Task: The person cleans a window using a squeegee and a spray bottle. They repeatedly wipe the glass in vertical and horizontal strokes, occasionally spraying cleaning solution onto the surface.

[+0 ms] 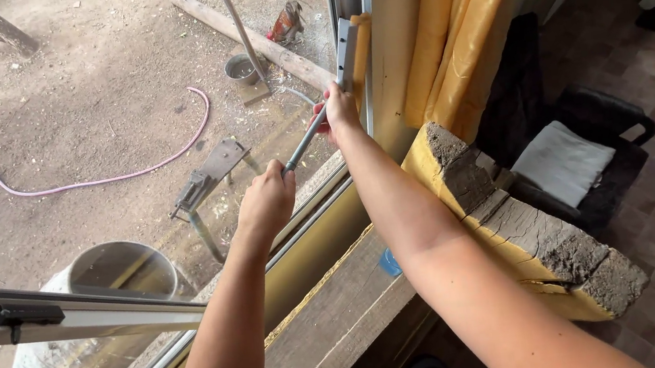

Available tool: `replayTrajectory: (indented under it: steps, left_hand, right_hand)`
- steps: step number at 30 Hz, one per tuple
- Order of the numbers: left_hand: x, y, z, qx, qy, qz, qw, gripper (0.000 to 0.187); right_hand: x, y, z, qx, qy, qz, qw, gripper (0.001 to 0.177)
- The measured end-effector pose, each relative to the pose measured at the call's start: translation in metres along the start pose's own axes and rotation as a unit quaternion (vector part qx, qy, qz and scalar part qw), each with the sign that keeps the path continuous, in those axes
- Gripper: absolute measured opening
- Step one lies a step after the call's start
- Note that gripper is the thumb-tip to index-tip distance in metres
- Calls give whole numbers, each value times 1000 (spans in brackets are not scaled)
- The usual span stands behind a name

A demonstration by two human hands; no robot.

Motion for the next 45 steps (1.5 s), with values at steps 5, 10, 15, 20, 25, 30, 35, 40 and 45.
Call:
replayTrajectory:
  steps: [5, 10, 15, 20, 25, 30, 35, 40, 45]
  left_hand:
    - [-7, -12, -2, -29, 19, -18, 999, 35]
    - [-2, -10, -2, -49, 39, -16, 998, 36]
    - [8, -16, -5, -42, 12, 4, 999, 35]
    - [-9, -7, -9, -48, 29, 11, 998, 36]
    - [-33, -9, -27, -64, 40, 21, 997, 34]
    - [-66, -9, -56, -73, 65, 40, 994, 36]
    - [-106, -3, -97, -60, 100, 43, 992, 36]
    - [-152, -2, -138, -70, 134, 50, 987, 35]
    - [-195, 10, -150, -102, 144, 76, 981, 35]
  right_hand:
    - [14, 2, 9, -45, 30, 42, 998, 30]
    - [16, 1, 1, -77, 43, 50, 995, 33]
    - [8, 7, -10, -127, 40, 52, 990, 34]
    - [-3, -5, -5, -143, 63, 12, 988, 33]
    - [-36, -15, 15, -226, 78, 14, 971, 41]
    - [-43, -35, 50, -165, 45, -43, 984, 29]
    - [-129, -55, 68, -225, 40, -53, 972, 41]
    - [-246, -76, 68, -303, 26, -61, 951, 54]
    - [-272, -96, 99, -361, 55, -88, 927, 64]
Point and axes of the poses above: each hand's wrist, its own x-axis towards the middle knuckle, its own y-axis out of the back of the hand, z = x × y, the point moved 4 cm from there along x, towards the middle knuckle, and after that the axes turned 10 degrees about -y, right-handed, at the moved point
